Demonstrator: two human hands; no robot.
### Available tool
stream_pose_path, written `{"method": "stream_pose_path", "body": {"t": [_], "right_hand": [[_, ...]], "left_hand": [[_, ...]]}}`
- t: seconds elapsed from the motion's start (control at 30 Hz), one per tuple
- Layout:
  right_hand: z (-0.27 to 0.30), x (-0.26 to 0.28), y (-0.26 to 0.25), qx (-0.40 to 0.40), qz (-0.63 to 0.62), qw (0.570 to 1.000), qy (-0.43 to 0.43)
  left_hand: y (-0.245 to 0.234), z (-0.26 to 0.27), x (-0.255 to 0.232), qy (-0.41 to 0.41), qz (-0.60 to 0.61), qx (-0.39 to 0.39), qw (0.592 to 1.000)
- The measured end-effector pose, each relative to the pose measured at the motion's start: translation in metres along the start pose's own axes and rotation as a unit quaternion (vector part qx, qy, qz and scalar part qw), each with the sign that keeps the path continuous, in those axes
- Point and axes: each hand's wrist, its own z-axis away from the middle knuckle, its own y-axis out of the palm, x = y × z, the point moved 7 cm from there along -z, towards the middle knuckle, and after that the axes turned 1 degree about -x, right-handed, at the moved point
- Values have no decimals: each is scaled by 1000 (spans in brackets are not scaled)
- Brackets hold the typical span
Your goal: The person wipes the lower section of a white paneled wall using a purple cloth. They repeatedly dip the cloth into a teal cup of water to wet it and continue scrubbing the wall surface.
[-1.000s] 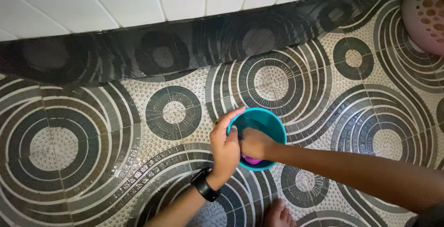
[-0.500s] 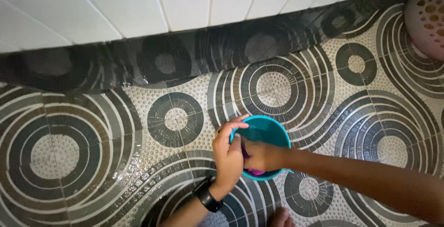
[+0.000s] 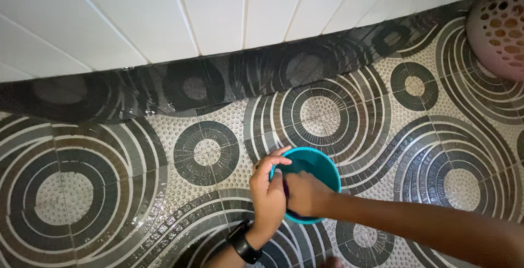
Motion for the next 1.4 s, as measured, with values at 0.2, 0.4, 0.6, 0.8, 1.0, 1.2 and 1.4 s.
{"method": "stream_pose_path", "body": {"t": [0.2,0.4,0.6,0.8,1.0,1.2,1.4], "right_hand": [[4,10,-2,-40,29,996,-74],[6,19,-6,-10,28,996,-81],[8,21,-10,-22,34,997,-70],[8,22,-11,-10,30,997,-68],[8,24,-12,-10,38,996,-74],[9,23,-12,-14,48,995,-90],[9,22,-11,-4,35,997,-67]], "left_hand": [[0,0,-1,-18,-8,-6,1000],[-1,1,1,-20,-10,-4,1000],[0,1,3,-17,16,-2,1000],[0,1,5,-19,-8,-14,1000],[1,0,5,-24,14,-4,1000],[0,0,4,-33,-14,-7,999],[0,0,2,-26,-2,-7,1000]]}}
